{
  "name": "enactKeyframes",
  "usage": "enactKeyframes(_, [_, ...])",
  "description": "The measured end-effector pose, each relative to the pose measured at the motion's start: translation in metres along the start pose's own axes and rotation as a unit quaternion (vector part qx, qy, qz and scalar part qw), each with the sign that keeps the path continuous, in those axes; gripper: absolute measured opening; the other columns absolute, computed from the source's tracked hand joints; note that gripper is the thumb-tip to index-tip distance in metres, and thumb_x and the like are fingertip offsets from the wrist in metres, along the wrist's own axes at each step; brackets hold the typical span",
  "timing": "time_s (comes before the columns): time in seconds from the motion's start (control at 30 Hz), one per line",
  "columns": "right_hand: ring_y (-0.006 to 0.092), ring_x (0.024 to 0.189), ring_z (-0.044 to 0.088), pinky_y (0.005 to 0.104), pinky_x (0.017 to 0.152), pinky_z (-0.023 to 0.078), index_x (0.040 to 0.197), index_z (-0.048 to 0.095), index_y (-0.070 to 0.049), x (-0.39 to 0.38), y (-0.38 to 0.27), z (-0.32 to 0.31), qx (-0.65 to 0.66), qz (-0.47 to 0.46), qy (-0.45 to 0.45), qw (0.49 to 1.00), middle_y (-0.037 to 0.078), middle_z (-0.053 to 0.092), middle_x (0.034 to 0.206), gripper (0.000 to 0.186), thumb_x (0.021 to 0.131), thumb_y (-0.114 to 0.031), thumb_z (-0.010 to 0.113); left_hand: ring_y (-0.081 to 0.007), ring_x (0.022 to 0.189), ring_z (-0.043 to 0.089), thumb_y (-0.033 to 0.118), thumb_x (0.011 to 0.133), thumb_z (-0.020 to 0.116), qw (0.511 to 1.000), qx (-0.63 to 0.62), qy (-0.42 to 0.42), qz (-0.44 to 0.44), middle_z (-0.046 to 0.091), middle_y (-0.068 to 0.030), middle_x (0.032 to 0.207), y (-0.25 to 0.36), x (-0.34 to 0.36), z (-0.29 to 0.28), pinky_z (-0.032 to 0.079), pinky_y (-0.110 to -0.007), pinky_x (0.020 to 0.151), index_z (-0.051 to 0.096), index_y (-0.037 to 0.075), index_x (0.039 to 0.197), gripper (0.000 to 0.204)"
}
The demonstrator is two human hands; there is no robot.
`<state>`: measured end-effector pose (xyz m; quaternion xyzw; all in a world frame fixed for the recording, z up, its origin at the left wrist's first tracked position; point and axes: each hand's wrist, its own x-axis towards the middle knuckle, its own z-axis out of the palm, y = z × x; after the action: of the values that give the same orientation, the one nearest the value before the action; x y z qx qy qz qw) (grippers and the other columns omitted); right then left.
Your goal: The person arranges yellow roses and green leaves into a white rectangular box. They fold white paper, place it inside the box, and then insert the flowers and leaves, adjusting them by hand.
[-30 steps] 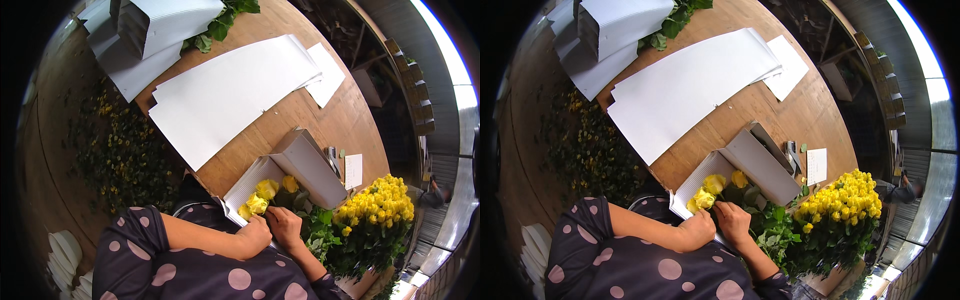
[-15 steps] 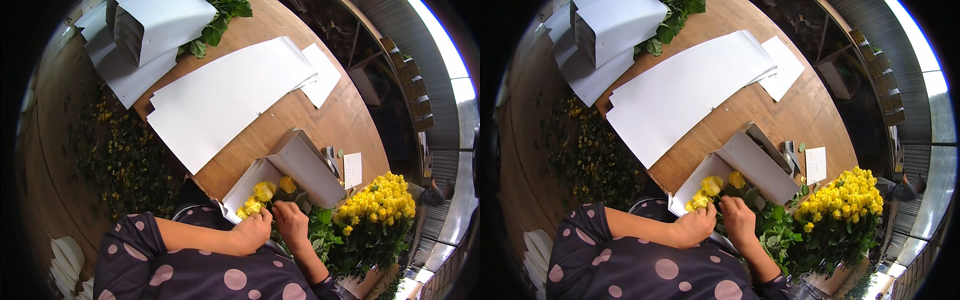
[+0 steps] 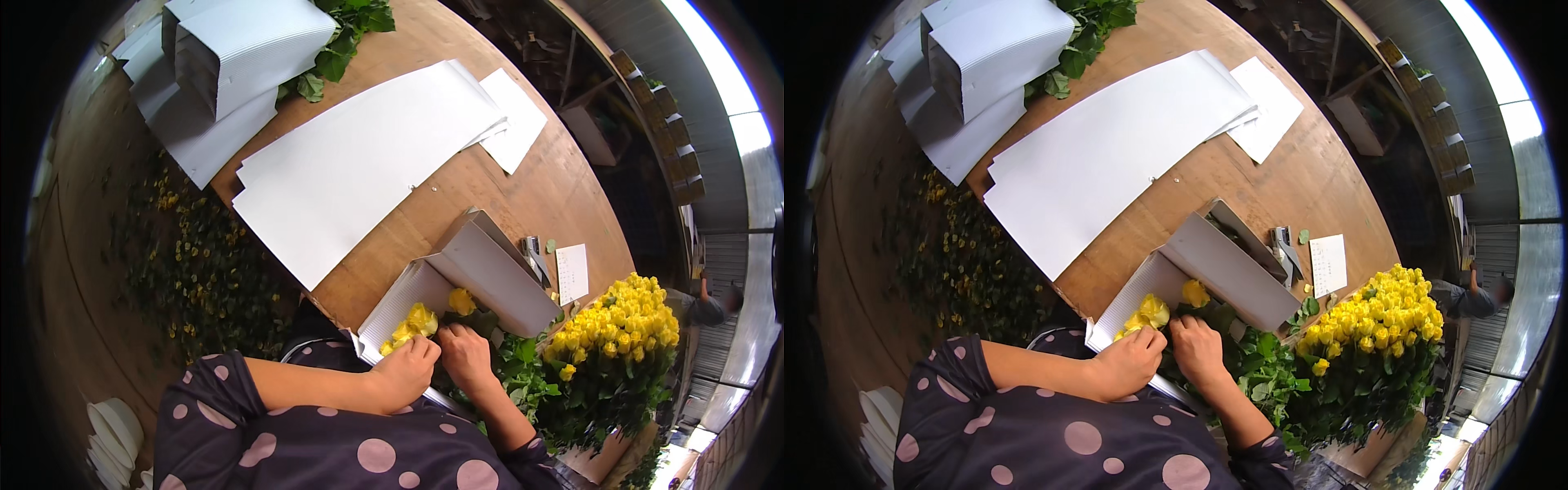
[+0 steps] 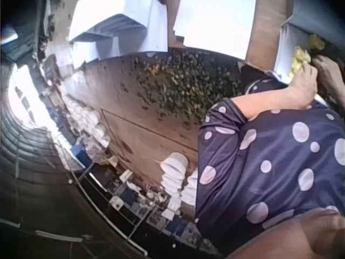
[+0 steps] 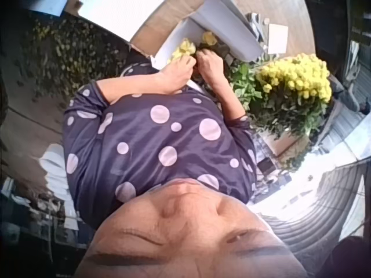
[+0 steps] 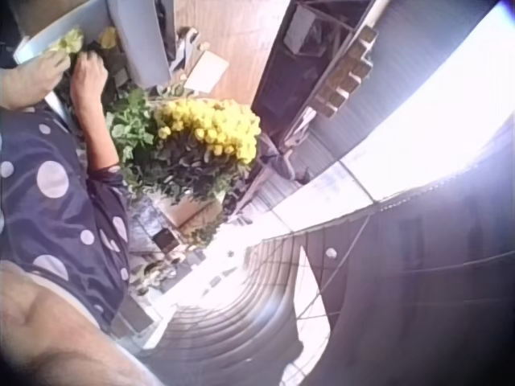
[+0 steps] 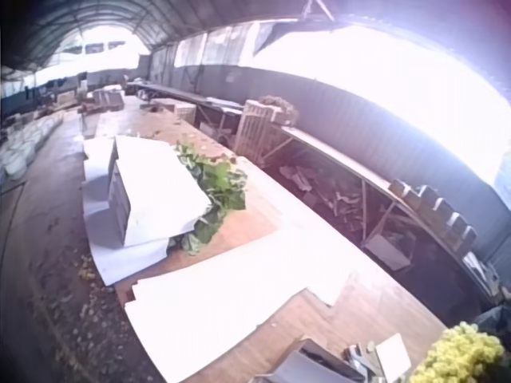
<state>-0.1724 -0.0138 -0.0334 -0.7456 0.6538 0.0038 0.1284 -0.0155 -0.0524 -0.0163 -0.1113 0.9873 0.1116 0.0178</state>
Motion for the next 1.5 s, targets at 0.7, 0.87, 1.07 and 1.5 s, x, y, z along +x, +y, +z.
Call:
enactKeyframes(0.7, [0.0188, 0.057, 0.057, 0.029, 0.05, 0.046, 0.077, 0.056, -0.012, 0.007, 0.005, 0.01, -0.045, 0.073, 0.133, 0.987, 0.002, 0.054, 0.072, 0.012, 0.065, -0.012, 0.053, -0.02, 0.075, 0.048, 0.016, 0.073, 0.049, 0.997, -0.05, 0.038, -0.042, 0.045, -0.0113, 0.084, -0.014, 0.014, -0.003, 0.045, -0.025, 0.064, 0.052, -0.006, 0.091, 0.028])
enactKeyframes(0.87, [0.0211, 0.061, 0.057, 0.0311, 0.05, 0.046, 0.076, 0.056, -0.009, 0.006, 0.011, 0.01, 0.018, 0.057, 0.119, 0.991, 0.006, 0.054, 0.077, 0.011, 0.065, -0.01, 0.054, -0.0303, 0.076, 0.052, 0.003, 0.069, 0.047, 0.967, -0.237, 0.018, -0.09, 0.045, -0.018, 0.092, -0.028, 0.026, -0.002, 0.046, -0.036, 0.066, 0.051, -0.003, 0.08, 0.012])
enactKeyframes(1.07, [0.0226, 0.068, 0.057, 0.0297, 0.055, 0.047, 0.082, 0.057, -0.006, -0.003, 0.018, -0.019, 0.097, 0.045, 0.146, 0.984, 0.009, 0.056, 0.083, 0.013, 0.07, -0.008, 0.051, -0.0351, 0.088, 0.053, -0.001, 0.069, 0.048, 0.969, -0.239, -0.023, -0.064, 0.041, -0.0256, 0.116, -0.034, 0.035, -0.016, 0.045, -0.038, 0.076, 0.052, -0.005, 0.088, 0.02])
enactKeyframes(1.5, [0.034, 0.08, 0.058, 0.0427, 0.069, 0.046, 0.094, 0.051, -0.008, -0.207, 0.228, 0.051, -0.094, 0.741, 0.061, 0.662, 0.015, 0.06, 0.087, 0.025, 0.07, -0.015, 0.057, -0.0325, 0.083, 0.055, -0.003, 0.068, 0.047, 0.978, -0.207, 0.018, -0.03, 0.045, -0.0256, 0.111, -0.034, 0.033, -0.015, 0.046, -0.036, 0.074, 0.053, -0.008, 0.091, 0.024])
